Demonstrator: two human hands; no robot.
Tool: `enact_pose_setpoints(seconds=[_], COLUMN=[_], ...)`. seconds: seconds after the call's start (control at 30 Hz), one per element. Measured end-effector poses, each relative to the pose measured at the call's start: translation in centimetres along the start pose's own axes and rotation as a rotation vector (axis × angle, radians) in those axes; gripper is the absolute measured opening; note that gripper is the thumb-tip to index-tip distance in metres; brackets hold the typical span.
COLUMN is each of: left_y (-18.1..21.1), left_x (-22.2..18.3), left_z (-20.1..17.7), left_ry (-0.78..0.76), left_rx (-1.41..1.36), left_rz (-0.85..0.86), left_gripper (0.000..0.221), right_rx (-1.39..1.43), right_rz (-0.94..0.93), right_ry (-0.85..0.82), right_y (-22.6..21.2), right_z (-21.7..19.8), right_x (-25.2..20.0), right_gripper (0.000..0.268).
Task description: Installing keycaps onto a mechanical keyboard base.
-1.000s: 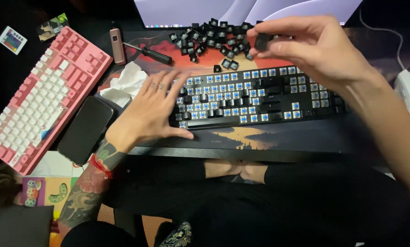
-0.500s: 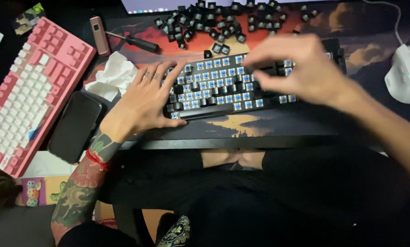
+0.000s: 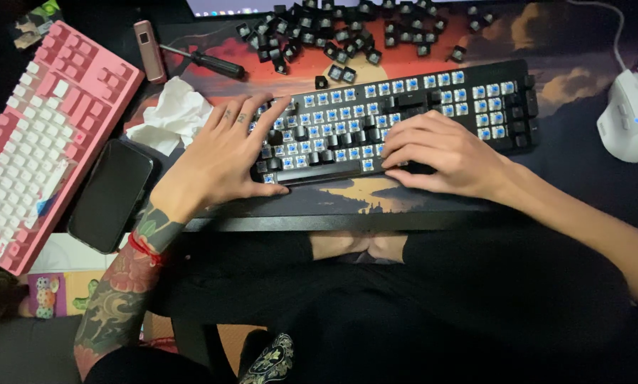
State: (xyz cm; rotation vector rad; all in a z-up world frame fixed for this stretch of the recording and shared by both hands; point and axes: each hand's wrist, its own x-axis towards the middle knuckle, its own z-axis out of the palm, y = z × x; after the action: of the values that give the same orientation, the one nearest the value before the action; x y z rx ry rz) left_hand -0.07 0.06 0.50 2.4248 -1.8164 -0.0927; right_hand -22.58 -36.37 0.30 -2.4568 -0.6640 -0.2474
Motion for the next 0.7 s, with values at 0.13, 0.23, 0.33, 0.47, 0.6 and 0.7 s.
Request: enact_pose_setpoints(seconds=[0.13, 0.23, 0.33, 0.47, 0.6, 0.7], left_y=[-0.2, -0.1, -0.3, -0.3, 0.3, 0.0], left_x=[-0.1, 0.0, 0.2, 0.8, 0.7, 0.4], left_z=[0.4, 0.4, 1.0, 0.5, -0.3, 0.3], left_ry=[-0.004, 0.013, -0.021, -0.165, -0.204, -0.176], left_rx=[0.000, 0.002, -0.009, -0.002, -0.008, 0.020], left_rz=[0.007, 0.015, -0.009, -0.076, -0.076, -0.059], left_gripper=[0.152, 0.149, 0.155, 0.160, 0.156, 0.156], right_rx=[-0.042, -0.047, -0.064, -0.085, -0.090, -0.160], right_rz=[-0.019, -0.015, -0.023, -0.091, -0.146, -0.162], right_ry=[0.025, 0.033, 0.030, 0.118, 0.178, 0.171], right_y=[0.7, 1.0, 0.9, 1.4, 1.6, 2.2], right_z=[0.4, 0.6, 0.6, 1.1, 1.5, 1.7], right_x=[-0.4, -0.6, -0.7, -0.4, -0.3, -1.4], right_gripper=[0.017, 0.016, 0.012, 0.010, 0.009, 0.010])
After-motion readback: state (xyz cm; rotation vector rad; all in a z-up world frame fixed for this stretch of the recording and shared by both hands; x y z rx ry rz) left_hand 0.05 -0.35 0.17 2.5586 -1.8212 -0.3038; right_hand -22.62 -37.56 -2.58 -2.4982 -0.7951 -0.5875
